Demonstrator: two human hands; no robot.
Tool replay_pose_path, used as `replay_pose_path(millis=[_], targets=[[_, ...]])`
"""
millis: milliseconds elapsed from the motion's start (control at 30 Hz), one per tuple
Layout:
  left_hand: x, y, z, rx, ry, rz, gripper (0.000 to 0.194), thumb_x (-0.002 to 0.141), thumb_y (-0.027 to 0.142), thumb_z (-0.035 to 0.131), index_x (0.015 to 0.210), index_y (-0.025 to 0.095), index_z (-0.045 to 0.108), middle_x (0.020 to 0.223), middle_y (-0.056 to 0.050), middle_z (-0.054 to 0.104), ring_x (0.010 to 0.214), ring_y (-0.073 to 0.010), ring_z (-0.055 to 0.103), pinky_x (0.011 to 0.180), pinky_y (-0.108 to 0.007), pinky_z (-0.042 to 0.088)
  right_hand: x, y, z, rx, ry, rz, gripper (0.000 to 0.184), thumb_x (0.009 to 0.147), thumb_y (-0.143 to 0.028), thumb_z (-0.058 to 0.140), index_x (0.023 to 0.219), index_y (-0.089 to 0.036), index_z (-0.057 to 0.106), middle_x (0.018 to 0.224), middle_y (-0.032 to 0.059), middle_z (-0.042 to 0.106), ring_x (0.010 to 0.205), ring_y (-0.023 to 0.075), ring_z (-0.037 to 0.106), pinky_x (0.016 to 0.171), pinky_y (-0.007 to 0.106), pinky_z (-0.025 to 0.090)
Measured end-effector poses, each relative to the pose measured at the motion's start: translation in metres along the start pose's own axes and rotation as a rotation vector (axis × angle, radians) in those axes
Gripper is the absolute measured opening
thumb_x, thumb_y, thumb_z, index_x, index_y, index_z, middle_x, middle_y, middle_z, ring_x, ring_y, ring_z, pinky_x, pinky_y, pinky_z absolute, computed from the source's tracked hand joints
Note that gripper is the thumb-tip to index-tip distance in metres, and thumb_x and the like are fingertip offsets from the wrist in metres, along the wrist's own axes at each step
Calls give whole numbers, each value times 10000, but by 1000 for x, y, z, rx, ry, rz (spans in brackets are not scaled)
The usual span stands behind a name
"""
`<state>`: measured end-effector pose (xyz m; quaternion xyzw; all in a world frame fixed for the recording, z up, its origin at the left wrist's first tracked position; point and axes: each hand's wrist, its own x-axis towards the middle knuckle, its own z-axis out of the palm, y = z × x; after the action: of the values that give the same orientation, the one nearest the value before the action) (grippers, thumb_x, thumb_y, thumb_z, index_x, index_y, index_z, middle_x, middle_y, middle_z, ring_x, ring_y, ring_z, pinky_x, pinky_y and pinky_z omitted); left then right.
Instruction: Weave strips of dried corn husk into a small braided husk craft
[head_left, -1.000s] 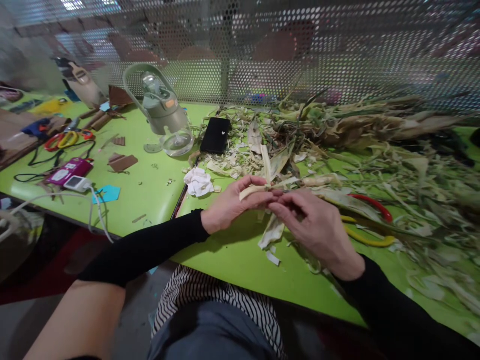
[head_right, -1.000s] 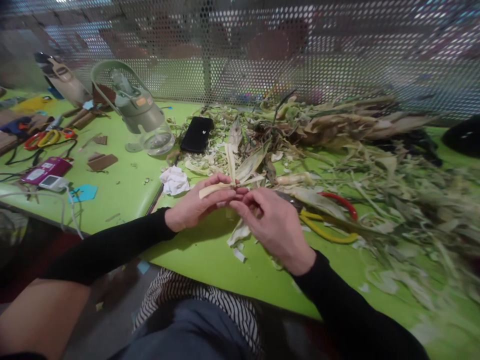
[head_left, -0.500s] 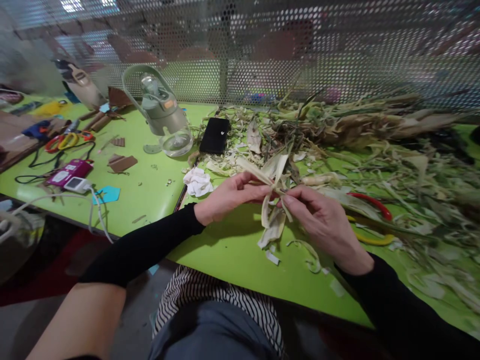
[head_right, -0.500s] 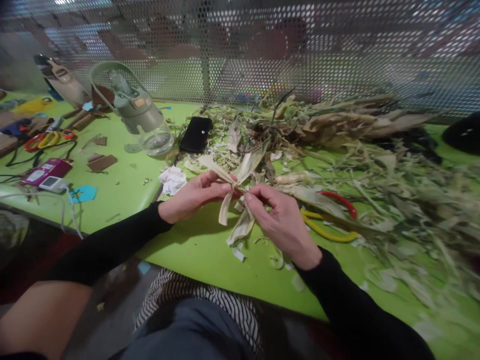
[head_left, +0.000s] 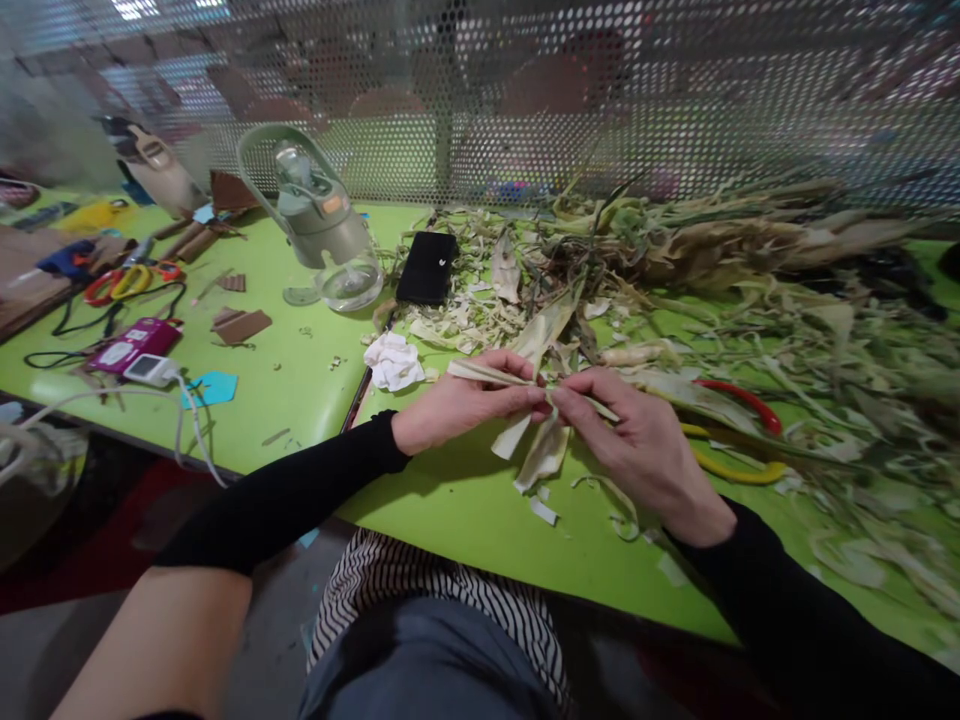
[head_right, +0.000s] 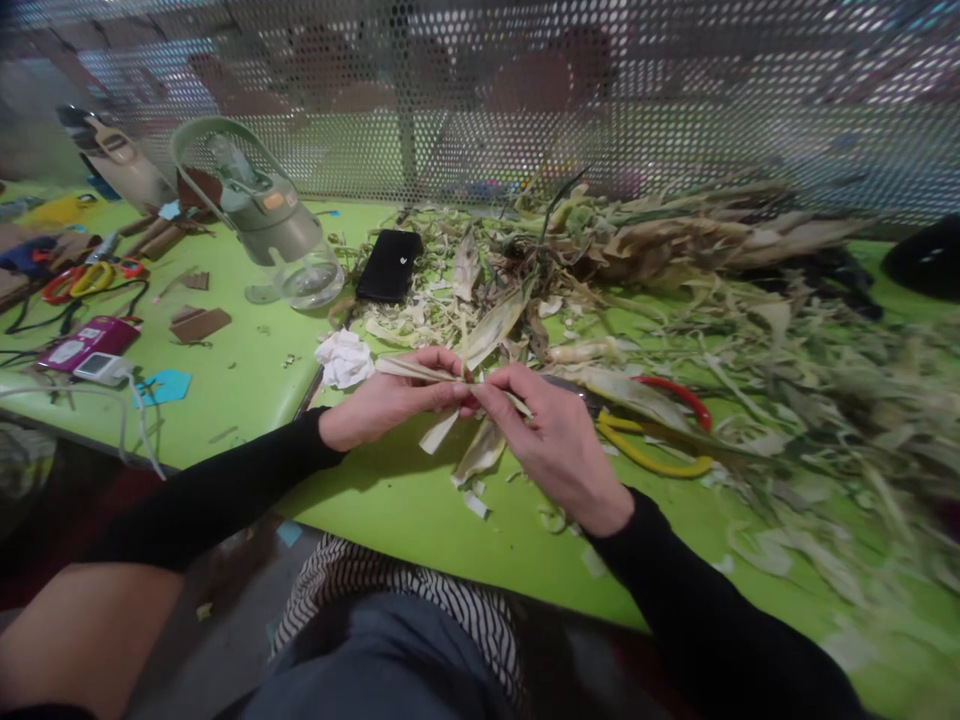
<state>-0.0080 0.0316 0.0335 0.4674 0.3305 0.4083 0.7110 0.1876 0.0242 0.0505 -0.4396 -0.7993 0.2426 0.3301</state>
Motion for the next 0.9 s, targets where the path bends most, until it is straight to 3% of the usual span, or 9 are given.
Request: replay_pose_path(millis=[200,333,400,467,567,700,900], targets=[[-1,3,-1,-24,-31,38,176,850,207,754,874,132,596,787,-21,709,765,-109,677,795,-270,500,-5,-9,-4,76,91,20,329,978,-476,575,749,-245,627,636,6,620,571,155,553,537,292,428],[0,4,1,-92,71,-29,149,873,187,718,881,155,572,814,-17,730,815,-117,692,878,-300,501,-1,4,-4,274,68,247,443,945,-624,558,756,-226,611,650,5,618,537,129,536,478,254,426],[0,4,3,-171,119,-29,137,889,178,685,911,171,551,903,-34,758,905,-133,712,955,-335,495,1,10,-2,378,2,379,566,934,-730,465,769,-211,620,639,14,626,512,119,532,455,241,426],[1,4,5,-200,132,6,136,891,173,671,927,178,540,959,-46,768,951,-143,717,1000,-358,486,1,11,1,391,-148,430,652,914,-787,419,732,-196,629,606,20,627,486,113,520,447,237,417],[0,2,7,-151,109,57,154,880,191,693,923,170,547,950,-48,768,970,-154,717,1005,-366,490,-1,4,8,312,-299,363,621,924,-740,473,644,-198,588,537,0,584,478,116,518,466,241,401],[-1,-3,7,-100,92,85,170,893,250,695,942,167,555,912,-45,764,978,-167,722,996,-372,498,-6,-8,14,198,-231,178,519,992,-562,485,604,-218,459,514,-31,516,460,105,449,460,244,338],[-2,-7,7,-59,81,-7,222,866,283,732,974,152,589,818,-28,752,849,-146,711,950,-357,511,-12,-9,21,17,-236,-37,423,995,-370,455,611,-222,355,522,-55,351,475,88,333,459,241,265]])
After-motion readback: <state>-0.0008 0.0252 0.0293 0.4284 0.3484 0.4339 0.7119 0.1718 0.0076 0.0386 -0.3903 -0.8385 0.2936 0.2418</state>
